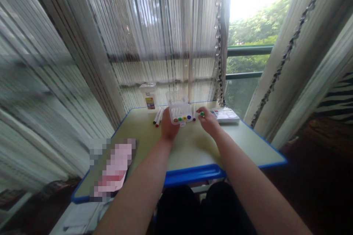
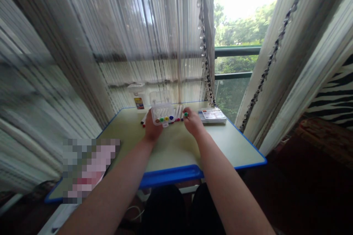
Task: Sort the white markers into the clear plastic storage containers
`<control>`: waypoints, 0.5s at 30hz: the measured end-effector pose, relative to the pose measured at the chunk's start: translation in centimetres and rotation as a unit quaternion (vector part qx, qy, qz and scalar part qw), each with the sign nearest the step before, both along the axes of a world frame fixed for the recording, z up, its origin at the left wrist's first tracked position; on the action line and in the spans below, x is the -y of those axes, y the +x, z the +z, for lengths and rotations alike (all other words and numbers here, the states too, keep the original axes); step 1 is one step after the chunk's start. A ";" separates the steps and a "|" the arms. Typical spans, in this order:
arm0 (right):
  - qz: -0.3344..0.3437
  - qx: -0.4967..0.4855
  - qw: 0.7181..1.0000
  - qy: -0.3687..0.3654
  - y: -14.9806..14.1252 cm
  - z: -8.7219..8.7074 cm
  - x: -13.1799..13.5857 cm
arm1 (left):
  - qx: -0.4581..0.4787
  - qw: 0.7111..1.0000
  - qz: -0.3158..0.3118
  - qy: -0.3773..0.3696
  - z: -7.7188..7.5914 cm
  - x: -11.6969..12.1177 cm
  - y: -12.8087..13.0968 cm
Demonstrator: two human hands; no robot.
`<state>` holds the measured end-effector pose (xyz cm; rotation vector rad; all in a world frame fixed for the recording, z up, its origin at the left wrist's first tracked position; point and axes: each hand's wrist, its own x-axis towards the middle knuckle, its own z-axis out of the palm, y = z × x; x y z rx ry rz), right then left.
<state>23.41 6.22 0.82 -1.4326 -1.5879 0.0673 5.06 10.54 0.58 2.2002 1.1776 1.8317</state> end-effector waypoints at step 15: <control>0.104 -0.340 0.888 0.292 -1.3 3.2 2.8 | -0.019 1.000 0.002 -0.003 -0.4 -0.6 0.0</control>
